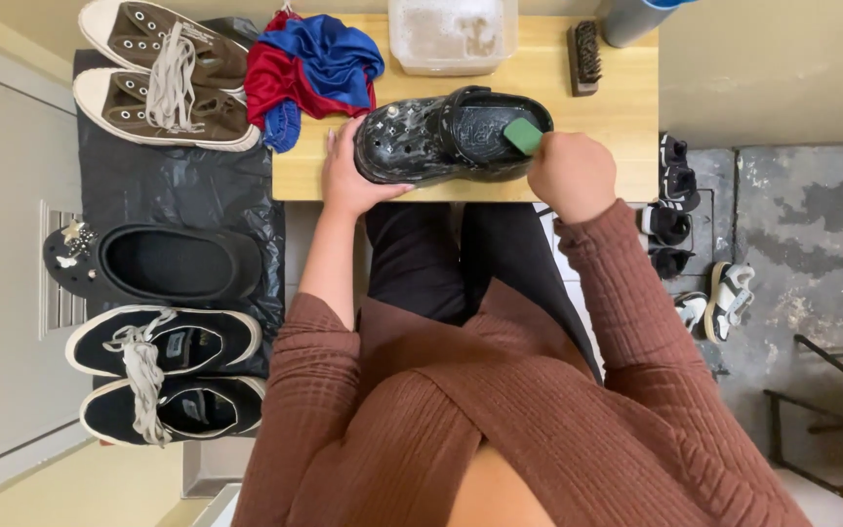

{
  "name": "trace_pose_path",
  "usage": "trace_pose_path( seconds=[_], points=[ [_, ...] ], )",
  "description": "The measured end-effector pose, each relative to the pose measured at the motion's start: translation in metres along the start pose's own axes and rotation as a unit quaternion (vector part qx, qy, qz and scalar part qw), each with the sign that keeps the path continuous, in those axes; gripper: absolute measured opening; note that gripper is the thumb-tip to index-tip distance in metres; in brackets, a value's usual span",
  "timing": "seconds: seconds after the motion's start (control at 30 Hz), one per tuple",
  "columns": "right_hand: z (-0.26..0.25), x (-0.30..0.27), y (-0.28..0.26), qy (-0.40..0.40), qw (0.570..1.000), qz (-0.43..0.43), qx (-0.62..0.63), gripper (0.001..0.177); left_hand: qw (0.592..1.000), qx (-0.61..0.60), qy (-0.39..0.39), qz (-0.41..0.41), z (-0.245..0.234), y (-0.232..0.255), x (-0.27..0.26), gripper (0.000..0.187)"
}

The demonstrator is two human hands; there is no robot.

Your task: Brushing the exterior of a black clog shoe with a small brush and soapy water to clean it.

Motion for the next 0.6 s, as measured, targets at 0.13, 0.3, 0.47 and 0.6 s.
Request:
trace_pose_path(
  seconds=[0.13,0.3,0.47,0.6],
  points=[
    [-0.004,0.011,0.011,-0.005,0.999,0.030,-0.023,0.027,1.000,0.000,0.004,0.002,0.000,0.002,-0.002,0.125],
    [0.005,0.012,-0.023,-0.082,0.996,0.008,0.024,0.030,1.000,0.008,-0.003,-0.020,0.000,-0.002,-0.002,0.127],
    [-0.023,0.028,-0.005,-0.086,0.994,-0.030,0.062,0.024,1.000,0.002,0.000,-0.004,-0.001,0.001,0.000,0.127],
    [-0.025,0.046,-0.048,-0.121,0.980,-0.118,0.101,0.023,1.000,0.007,0.001,0.001,-0.001,0.006,0.001,0.126]
  ],
)
Point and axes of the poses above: each hand's wrist, its own x-axis towards the middle knuckle, its own z-axis out of the palm, y = z × x, the point moved 9 cm from there along x, towards the middle knuckle, and after that the axes turned 10 degrees about -z, right-handed, at the moved point
